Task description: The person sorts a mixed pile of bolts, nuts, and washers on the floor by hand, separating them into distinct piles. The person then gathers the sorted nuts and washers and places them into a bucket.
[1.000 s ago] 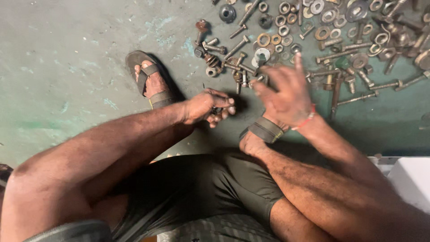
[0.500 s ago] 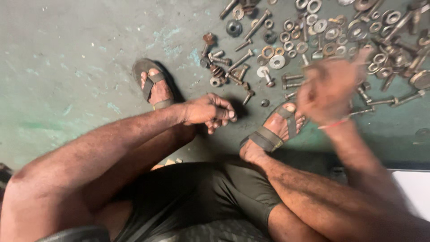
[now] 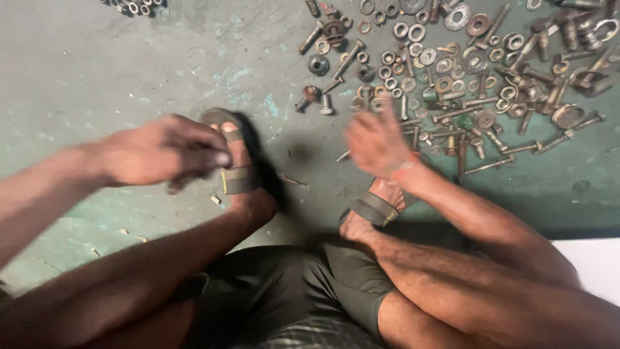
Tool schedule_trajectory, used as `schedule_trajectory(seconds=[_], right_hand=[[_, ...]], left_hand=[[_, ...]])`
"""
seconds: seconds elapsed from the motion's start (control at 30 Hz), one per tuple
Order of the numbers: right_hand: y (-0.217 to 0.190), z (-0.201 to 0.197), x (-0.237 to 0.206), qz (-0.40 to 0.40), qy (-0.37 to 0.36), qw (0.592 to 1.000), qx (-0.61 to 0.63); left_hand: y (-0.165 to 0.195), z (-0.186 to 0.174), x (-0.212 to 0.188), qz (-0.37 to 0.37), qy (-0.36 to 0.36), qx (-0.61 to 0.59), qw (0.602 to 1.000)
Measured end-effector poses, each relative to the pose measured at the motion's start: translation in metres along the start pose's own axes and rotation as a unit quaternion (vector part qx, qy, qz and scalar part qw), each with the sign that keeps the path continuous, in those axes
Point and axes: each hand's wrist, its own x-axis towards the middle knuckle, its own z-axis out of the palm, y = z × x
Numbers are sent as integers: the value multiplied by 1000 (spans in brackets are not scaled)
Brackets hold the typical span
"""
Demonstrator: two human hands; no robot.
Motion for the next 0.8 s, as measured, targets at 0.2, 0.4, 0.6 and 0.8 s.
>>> schedule_trajectory(seconds=[0.2, 0.4, 0.6, 0.8], right_hand=[[33, -74, -58, 114, 83, 990, -21], [-8, -61, -4, 73, 3, 997, 13], [41, -67, -17, 98, -21, 991, -86], [6, -62, 26, 138, 15, 990, 7]], left_hand=[[-33, -21, -22, -10, 44, -83, 996], [-57, -16, 19, 160, 91, -317, 930], [-113, 5, 75, 265, 113, -587, 757], [-150, -6, 106, 321, 104, -684, 646]])
